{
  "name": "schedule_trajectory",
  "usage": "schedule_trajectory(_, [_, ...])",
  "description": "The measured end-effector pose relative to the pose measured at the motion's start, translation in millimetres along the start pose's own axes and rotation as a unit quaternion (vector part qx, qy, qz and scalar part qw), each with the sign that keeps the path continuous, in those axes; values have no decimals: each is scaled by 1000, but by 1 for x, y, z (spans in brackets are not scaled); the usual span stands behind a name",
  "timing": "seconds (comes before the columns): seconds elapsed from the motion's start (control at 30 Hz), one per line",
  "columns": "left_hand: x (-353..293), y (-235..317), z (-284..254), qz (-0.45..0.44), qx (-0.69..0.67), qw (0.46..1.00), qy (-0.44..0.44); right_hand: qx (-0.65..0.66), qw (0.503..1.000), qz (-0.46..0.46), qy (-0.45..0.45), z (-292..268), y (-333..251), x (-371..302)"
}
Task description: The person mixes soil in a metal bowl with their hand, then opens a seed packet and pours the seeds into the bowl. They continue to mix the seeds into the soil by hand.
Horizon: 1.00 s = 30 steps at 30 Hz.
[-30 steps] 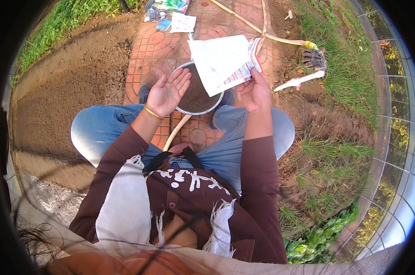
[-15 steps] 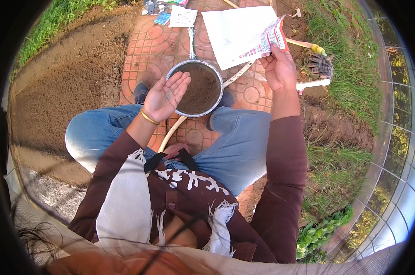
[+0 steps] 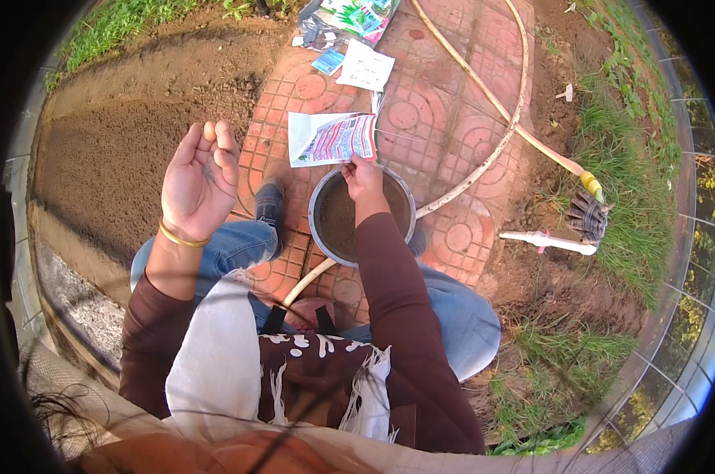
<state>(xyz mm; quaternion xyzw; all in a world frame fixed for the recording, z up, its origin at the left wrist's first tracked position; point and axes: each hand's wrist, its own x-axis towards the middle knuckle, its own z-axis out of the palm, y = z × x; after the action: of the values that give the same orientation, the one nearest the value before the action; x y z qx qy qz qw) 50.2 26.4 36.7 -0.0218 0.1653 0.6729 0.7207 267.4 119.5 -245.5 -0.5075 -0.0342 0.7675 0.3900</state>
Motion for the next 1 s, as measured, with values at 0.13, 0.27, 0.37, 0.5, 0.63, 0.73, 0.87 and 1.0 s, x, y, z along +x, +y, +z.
schedule_trajectory(0.13, [12, -5, 1, -8, 7, 999, 45, 48, 998, 20, 28, 11, 42, 50])
schedule_trajectory(0.27, [21, -6, 3, 1, 26, 999, 42, -17, 996, 75, 51, 29, 41, 69])
schedule_trajectory(0.37, [24, -9, 11, 5, 29, 999, 33, -103, 993, 42, 35, 37, 40, 58])
schedule_trajectory(0.5, [16, -13, 20, 3, 1, 1000, -25, -84, 989, -97, -70, 86, 13, -6])
schedule_trajectory(0.63, [6, -24, 24, -18, -13, 995, -102, -106, 935, -297, -162, 132, -50, -96])
schedule_trajectory(0.73, [-5, -40, 25, -41, -34, 989, -137, -252, 821, -474, -193, 146, -93, -183])
schedule_trajectory(0.87, [-30, -68, 17, -80, -39, 986, -142, -463, 637, -540, -296, 131, -101, -289])
schedule_trajectory(1.0, [-61, -109, 0, -107, -42, 985, -130, -600, 519, -545, -272, 83, -84, -325])
